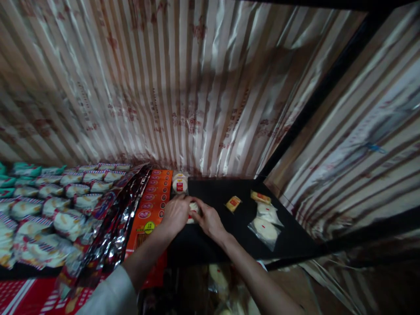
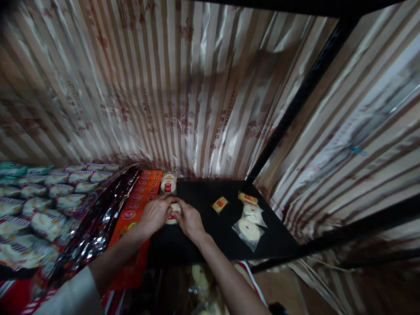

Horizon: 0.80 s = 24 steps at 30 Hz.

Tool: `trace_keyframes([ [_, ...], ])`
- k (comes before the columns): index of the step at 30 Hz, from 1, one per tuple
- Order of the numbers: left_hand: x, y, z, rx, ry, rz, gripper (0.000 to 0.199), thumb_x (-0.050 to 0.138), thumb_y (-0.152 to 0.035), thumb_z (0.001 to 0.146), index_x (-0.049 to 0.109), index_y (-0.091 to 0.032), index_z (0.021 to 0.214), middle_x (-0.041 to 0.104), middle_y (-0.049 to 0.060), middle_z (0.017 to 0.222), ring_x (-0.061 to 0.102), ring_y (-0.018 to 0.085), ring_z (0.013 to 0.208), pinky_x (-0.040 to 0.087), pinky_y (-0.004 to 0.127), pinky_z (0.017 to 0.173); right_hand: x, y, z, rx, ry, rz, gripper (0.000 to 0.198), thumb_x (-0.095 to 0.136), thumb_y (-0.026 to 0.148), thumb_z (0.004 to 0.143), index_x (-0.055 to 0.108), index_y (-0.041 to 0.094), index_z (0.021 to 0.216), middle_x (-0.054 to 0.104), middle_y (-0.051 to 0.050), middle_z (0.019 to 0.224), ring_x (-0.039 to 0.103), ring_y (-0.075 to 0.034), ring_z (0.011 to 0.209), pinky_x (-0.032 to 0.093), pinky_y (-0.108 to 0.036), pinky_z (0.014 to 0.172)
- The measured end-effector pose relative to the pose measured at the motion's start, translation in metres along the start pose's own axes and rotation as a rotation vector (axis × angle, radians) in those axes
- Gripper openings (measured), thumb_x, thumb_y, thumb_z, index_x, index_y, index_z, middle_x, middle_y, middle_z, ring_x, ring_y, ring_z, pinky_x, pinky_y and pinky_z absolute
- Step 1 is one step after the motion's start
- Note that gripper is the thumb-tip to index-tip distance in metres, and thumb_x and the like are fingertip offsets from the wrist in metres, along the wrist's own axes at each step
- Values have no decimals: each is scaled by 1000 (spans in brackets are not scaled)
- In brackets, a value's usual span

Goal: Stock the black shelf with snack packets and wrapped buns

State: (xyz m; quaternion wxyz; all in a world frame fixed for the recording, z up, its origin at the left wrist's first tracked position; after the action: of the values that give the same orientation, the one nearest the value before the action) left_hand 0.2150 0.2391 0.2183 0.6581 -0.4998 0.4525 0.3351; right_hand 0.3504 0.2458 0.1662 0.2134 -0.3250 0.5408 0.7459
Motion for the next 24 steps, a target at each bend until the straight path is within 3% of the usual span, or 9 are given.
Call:
trace_keyframes([
  [2, 0, 1, 0, -56, -137, -29, 31, 42, -16, 87, 57, -22, 113, 55, 8, 117, 57, 20, 102, 45, 28, 86, 4, -7, 6, 120, -57, 159, 34, 60, 29, 77, 60, 23, 110, 69, -2, 91, 64, -19, 81, 49, -30, 75],
  [5, 9, 7, -4, -225, -281, -138, 28, 42, -19, 87, 59, -21, 109, 53, 8, 118, 57, 18, 101, 46, 28, 87, 15, -19, 14, 415, -138, 521, 25, 63, 31, 72, 61, 21, 95, 69, -1, 79, 64, -18, 73, 52, -29, 67],
  [8, 26, 16, -9, -357, -277, -248, 28, 46, -16, 83, 59, -20, 108, 53, 8, 118, 56, 19, 103, 46, 30, 89, 30, -24, 22, 637, -181, 880, 21, 66, 29, 69, 59, 20, 88, 68, -1, 77, 65, -16, 71, 54, -27, 64],
  [12, 49, 28, -8, -406, -228, -319, 33, 46, -9, 80, 59, -16, 109, 54, 11, 121, 54, 21, 110, 45, 33, 95, 46, -22, 37, 710, -227, 1090, 14, 67, 21, 69, 58, 18, 79, 66, 0, 74, 65, -12, 67, 56, -25, 64],
  [19, 74, 43, 10, -372, -230, -355, 51, 40, -1, 76, 47, -7, 127, 44, 14, 139, 41, 20, 129, 34, 31, 108, 58, -21, 65, 740, -328, 837, 11, 65, 25, 71, 58, 18, 76, 65, 1, 66, 64, -13, 60, 54, -24, 57],
  [24, 83, 52, 24, -370, -207, -338, 53, 42, -2, 76, 46, -6, 129, 40, 16, 142, 35, 21, 133, 30, 30, 111, 60, -28, 73, 736, -323, 520, 19, 65, 32, 69, 64, 20, 83, 68, -1, 75, 64, -18, 74, 48, -25, 63],
])
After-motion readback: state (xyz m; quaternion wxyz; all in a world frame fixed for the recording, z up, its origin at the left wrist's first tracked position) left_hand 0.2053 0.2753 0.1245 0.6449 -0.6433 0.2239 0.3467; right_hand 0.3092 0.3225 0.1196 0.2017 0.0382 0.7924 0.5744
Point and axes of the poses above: each hand's wrist, its own z-axis towards the middle knuckle, its own x-axis out of the palm, y = z × x, the point moved 2 cm from there along z, towards the middle knuckle
